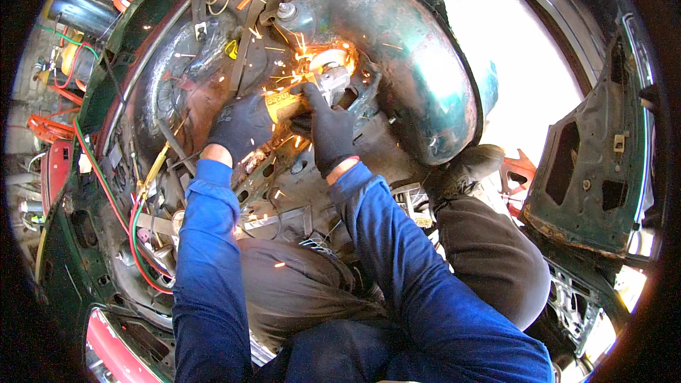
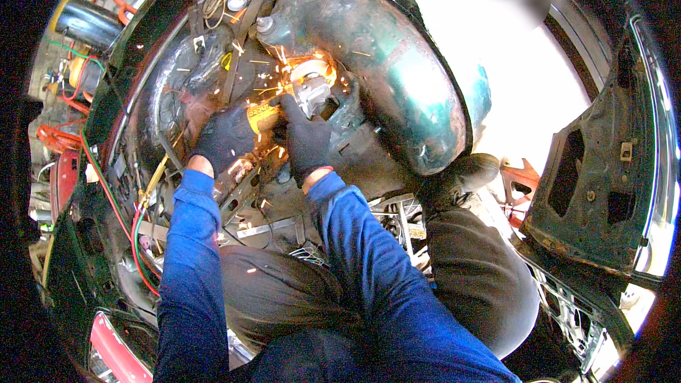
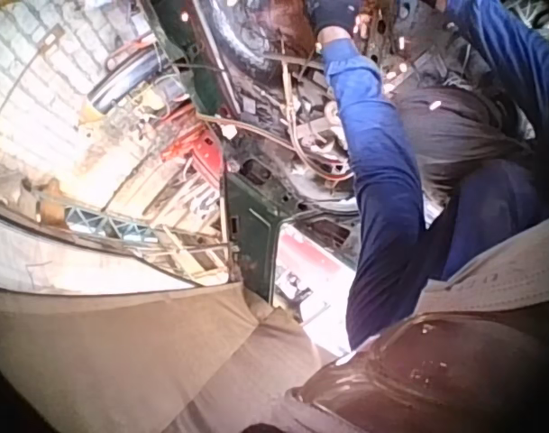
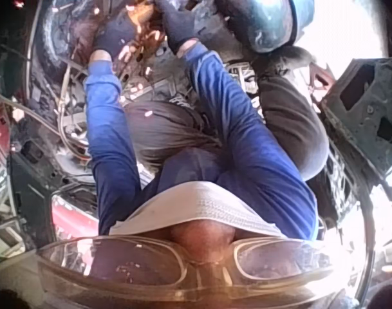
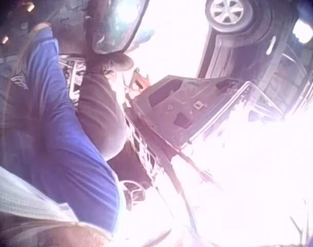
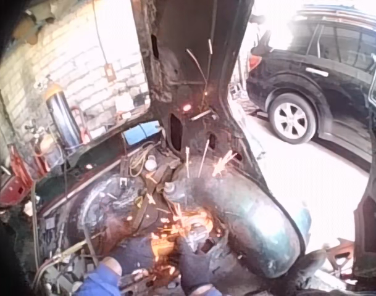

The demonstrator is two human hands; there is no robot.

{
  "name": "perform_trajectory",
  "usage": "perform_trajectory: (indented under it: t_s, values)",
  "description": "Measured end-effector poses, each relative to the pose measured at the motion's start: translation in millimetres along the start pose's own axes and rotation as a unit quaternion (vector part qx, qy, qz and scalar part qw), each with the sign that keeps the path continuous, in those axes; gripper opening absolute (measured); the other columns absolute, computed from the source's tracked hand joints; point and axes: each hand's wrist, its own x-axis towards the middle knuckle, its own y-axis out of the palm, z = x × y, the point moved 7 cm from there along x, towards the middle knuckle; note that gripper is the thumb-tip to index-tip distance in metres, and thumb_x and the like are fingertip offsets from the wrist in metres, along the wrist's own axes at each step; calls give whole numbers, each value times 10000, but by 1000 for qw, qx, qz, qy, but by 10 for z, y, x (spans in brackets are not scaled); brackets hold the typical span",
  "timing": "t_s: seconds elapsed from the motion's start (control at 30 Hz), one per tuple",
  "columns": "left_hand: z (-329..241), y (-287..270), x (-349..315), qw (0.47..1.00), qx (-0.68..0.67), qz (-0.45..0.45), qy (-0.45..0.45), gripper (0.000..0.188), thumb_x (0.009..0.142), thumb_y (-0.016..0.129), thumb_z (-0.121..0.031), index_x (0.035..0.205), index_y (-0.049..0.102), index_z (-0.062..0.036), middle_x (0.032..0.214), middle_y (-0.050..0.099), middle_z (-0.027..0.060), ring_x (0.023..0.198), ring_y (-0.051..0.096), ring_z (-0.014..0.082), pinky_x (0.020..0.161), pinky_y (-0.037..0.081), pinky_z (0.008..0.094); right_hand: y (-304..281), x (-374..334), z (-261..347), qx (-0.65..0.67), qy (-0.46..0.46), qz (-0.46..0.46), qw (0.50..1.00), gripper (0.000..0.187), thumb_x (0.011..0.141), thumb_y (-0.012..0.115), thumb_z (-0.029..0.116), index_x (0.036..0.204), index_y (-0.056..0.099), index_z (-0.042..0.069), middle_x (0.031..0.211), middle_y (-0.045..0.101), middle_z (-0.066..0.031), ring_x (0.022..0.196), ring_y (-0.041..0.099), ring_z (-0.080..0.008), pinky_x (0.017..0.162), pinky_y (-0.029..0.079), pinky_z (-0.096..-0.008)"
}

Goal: The person welds a section of the car's undercarriage using a welding torch and filler rod, then grinds the welded area with an angle grinder. The work is performed while sitting under the vehicle in a workshop.

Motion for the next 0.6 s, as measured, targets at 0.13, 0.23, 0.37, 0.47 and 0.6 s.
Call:
perform_trajectory:
  t_s: [0.13,0.23,0.37,0.47,0.6]
  values:
    - [32,-22,-62,993,-91,-42,-56,514,885,776,-266,1312,692,9,1296,705,250,1117,717,422,981,582,495,-40,5,-3,-60,25,-6,998,535,956,826,423,1034,773,-103,919,779,-117,793,742,-192,689,588,-362]
    - [169,64,-61,996,-61,0,-66,488,890,763,-262,1302,701,-8,1266,730,243,1104,723,423,971,585,499,51,7,-75,-31,69,11,997,567,949,831,443,1025,768,-116,917,777,-126,788,743,-206,695,589,-368]
    - [206,-9,-63,998,-19,-19,-60,472,897,735,-228,1321,681,-27,1259,734,234,1096,723,427,960,585,513,86,210,-142,-82,9,9,997,549,944,831,443,1086,785,-85,938,787,-112,767,744,-195,690,588,-359]
    - [42,-173,-84,999,1,-33,-37,505,904,732,-218,1360,651,-17,1308,712,236,1131,716,426,972,582,509,167,-28,74,-44,4,17,999,514,942,841,431,1076,800,-64,945,793,-100,756,740,-173,671,586,-349]
    - [52,-183,-147,995,-77,-49,-42,530,909,745,-215,1376,634,9,1342,695,240,1160,712,413,990,579,499,110,-162,157,-30,40,29,998,502,978,837,413,1141,754,-55,985,785,-116,782,771,-198,686,634,-336]
